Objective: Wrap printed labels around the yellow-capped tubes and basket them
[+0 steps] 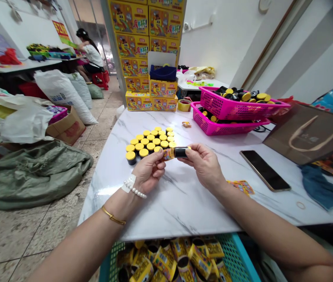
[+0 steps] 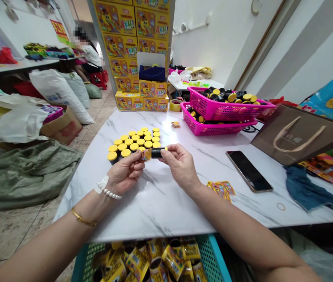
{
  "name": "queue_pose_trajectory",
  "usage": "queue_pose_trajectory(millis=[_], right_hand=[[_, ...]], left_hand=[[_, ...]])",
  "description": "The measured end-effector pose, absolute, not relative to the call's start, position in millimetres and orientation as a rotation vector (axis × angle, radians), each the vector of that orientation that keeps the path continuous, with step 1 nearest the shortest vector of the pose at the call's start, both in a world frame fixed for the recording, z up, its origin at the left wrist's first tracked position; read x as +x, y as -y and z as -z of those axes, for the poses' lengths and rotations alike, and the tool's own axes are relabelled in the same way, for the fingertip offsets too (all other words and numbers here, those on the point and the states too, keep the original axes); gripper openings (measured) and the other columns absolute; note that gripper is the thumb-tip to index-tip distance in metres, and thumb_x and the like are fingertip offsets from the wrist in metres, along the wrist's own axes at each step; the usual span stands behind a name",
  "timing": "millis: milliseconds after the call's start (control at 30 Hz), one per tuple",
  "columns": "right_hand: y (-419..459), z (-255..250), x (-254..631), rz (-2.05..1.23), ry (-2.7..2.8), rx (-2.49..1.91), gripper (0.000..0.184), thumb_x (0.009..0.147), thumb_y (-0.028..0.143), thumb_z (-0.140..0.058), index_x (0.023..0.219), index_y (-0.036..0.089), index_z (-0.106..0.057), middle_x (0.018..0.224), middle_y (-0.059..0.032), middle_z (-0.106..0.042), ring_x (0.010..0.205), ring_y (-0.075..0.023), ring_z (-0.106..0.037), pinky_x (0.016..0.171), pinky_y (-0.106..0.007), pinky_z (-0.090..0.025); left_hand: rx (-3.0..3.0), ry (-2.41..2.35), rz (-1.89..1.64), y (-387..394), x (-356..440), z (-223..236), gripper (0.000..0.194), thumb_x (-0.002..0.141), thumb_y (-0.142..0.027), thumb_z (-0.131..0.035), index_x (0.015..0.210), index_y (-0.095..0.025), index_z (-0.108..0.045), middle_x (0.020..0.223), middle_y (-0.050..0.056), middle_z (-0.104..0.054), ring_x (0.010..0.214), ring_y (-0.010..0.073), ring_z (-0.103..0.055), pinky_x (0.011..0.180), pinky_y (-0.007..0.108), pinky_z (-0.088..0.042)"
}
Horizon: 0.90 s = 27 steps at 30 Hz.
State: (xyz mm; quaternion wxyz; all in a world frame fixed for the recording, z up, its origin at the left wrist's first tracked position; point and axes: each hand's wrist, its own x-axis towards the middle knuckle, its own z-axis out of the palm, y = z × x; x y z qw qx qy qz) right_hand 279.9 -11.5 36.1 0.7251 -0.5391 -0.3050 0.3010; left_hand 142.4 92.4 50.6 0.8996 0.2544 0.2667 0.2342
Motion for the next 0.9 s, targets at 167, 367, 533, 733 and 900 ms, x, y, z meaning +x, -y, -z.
queue_pose_trajectory(millis=[167, 367, 533, 733, 900], right_hand=[[14.8, -38.5, 278.2, -0.601, 0.801, -1.333, 0.036, 0.073, 0.047, -0.079, 0.085, 0.019, -0.059, 0.083, -0.0015, -0.071, 0.072, -0.0142, -0.067, 0.076, -0.033, -0.06], [16.2, -35.4, 275.0, -0.596, 0.836, -1.321, 0.037, 0.075, 0.044, -0.079, 0.088, 0.022, -0.053, 0.08, 0.0001, -0.071, 0.074, -0.0155, -0.069, 0.075, -0.033, -0.06], [14.2, -33.5, 273.9, -0.605, 0.867, -1.192, 0.04, 0.071, 0.044, -0.083, 0.088, 0.024, -0.052, 0.087, -0.0003, -0.072, 0.081, -0.0158, -0.069, 0.078, -0.034, -0.06], [17.6, -37.2, 284.6, -0.51, 0.972, -1.11, 0.037, 0.065, 0.035, -0.089, 0.087, 0.023, -0.062, 0.087, 0.001, -0.066, 0.082, -0.0142, -0.065, 0.079, -0.031, -0.058], [23.8, -38.6, 291.5, -0.563, 1.186, -1.151, 0.034, 0.068, 0.035, -0.087, 0.094, 0.023, -0.067, 0.093, -0.0014, -0.066, 0.083, -0.0157, -0.064, 0.078, -0.032, -0.057]], left_hand=[[0.653, -0.545, -0.478, -91.2, 142.3, -46.9, 0.012, 0.093, -0.01, -0.057, 0.084, -0.005, -0.063, 0.064, -0.001, -0.054, 0.04, 0.0002, -0.042, 0.028, 0.009, -0.024], [0.67, -0.616, -0.551, -90.4, 143.5, -49.3, 0.013, 0.09, -0.01, -0.058, 0.078, -0.008, -0.06, 0.068, 0.002, -0.059, 0.04, 0.002, -0.045, 0.028, 0.012, -0.023], [0.736, -0.609, -0.555, -90.3, 143.7, -44.0, 0.008, 0.082, -0.012, -0.068, 0.077, -0.008, -0.062, 0.067, 0.001, -0.059, 0.041, 0.0016, -0.042, 0.03, 0.012, -0.022], [1.183, -0.614, -0.806, -92.5, 139.4, -40.0, 0.034, 0.068, -0.035, -0.085, 0.085, -0.013, -0.065, 0.067, -0.001, -0.06, 0.05, 0.0064, -0.048, 0.039, 0.016, -0.035], [1.413, -0.398, -0.55, -95.7, 135.1, -46.8, 0.038, 0.067, -0.03, -0.086, 0.1, -0.015, -0.073, 0.093, 0.008, -0.072, 0.078, 0.0163, -0.065, 0.063, 0.024, -0.051]])
